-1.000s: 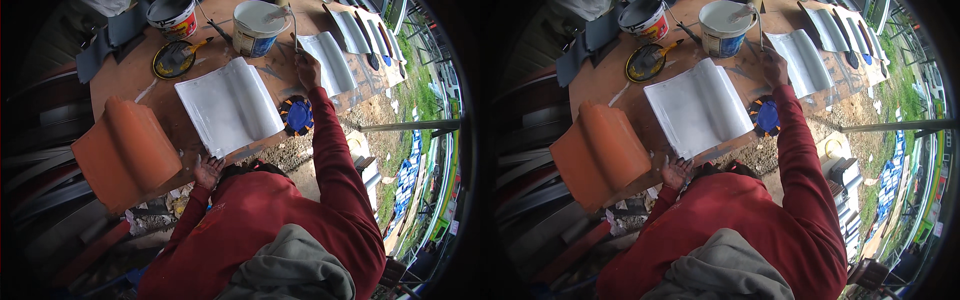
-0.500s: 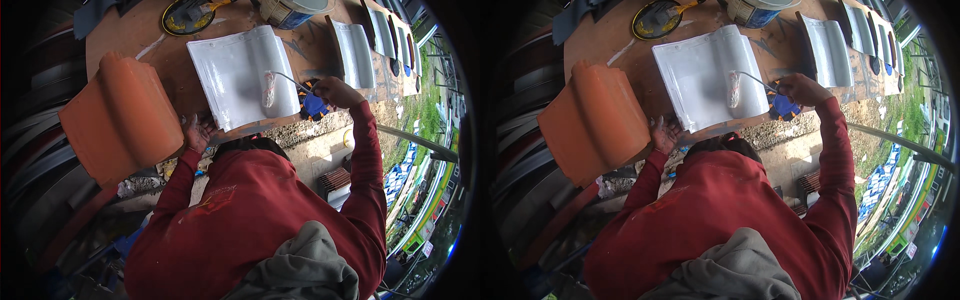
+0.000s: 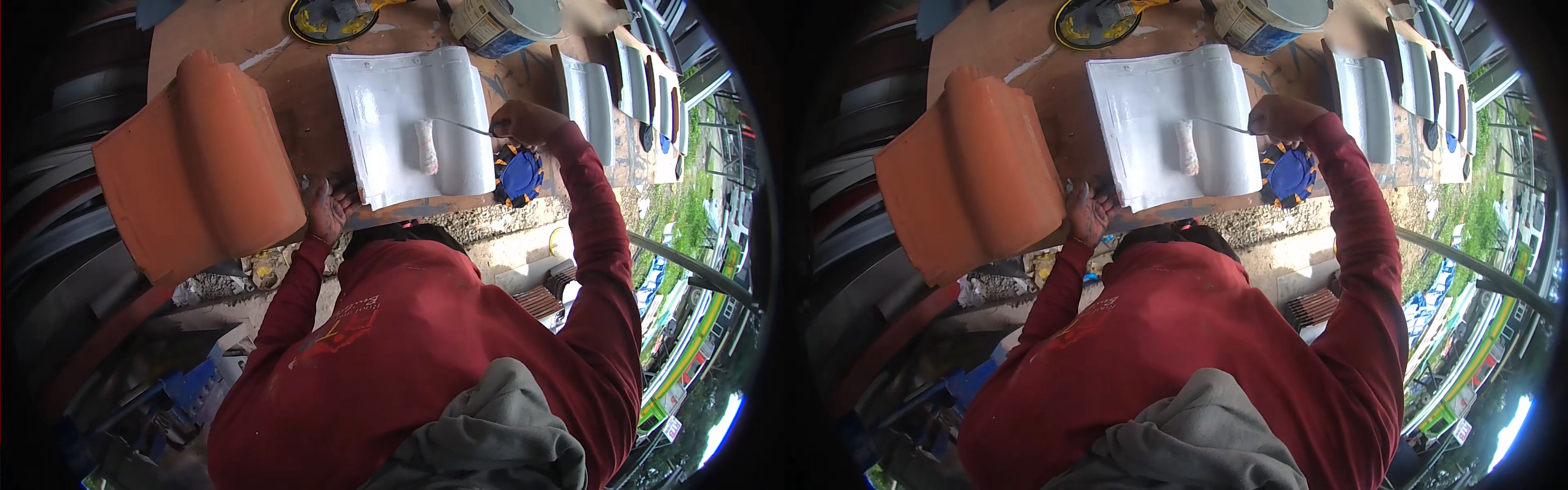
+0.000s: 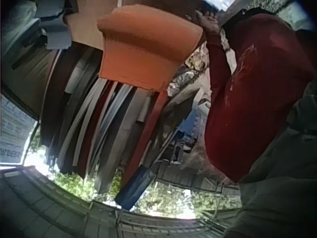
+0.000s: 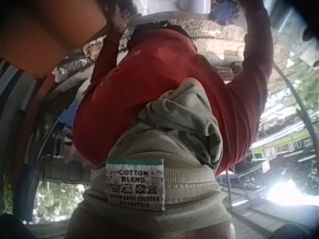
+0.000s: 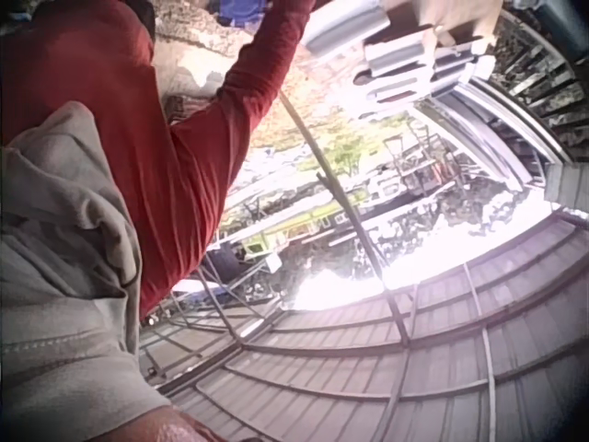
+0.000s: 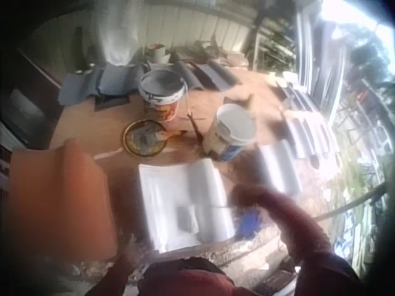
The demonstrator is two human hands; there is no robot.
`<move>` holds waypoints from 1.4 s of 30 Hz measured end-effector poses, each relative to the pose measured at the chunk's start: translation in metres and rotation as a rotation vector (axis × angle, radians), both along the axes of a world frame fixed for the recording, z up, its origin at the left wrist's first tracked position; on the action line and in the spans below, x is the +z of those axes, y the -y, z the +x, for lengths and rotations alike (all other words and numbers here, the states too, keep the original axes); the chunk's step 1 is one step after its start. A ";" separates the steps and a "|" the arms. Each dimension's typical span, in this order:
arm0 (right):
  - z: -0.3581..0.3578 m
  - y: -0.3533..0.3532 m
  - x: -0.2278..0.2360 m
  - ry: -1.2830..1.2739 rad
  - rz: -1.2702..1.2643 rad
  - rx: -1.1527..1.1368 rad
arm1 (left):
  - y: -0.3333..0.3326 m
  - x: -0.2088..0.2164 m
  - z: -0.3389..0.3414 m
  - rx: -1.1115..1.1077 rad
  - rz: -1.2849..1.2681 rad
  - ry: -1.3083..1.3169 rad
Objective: The person applies white paint to several curved roof tiles using a small paint roller, then carries a painted tile away from the table.
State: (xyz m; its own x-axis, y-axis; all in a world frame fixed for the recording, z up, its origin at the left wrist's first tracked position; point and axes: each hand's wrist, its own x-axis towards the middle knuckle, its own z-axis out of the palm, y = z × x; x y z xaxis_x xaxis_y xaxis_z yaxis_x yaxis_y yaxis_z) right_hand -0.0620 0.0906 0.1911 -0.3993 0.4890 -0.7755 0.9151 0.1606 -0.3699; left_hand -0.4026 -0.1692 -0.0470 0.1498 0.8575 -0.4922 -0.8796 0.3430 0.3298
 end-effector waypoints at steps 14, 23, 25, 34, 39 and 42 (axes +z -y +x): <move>0.110 -0.003 0.076 -0.745 0.674 -0.704 | 0.005 -0.032 -0.013 -0.062 0.009 0.137; 0.120 -0.027 -0.071 -0.451 1.222 -0.609 | 0.004 0.001 -0.002 -0.023 -0.088 -0.023; 0.102 0.003 -0.080 -0.159 1.636 -0.646 | 0.011 0.009 0.004 -0.018 -0.098 -0.003; -0.020 -0.027 -0.103 -0.494 1.006 -0.628 | 0.026 0.018 0.020 -0.026 -0.070 0.102; -0.023 -0.097 -0.132 -0.464 0.676 -0.635 | 0.020 0.026 0.026 -0.096 -0.070 0.059; -0.036 -0.105 -0.131 -0.402 0.586 -0.643 | 0.035 0.025 0.030 0.011 -0.078 -0.080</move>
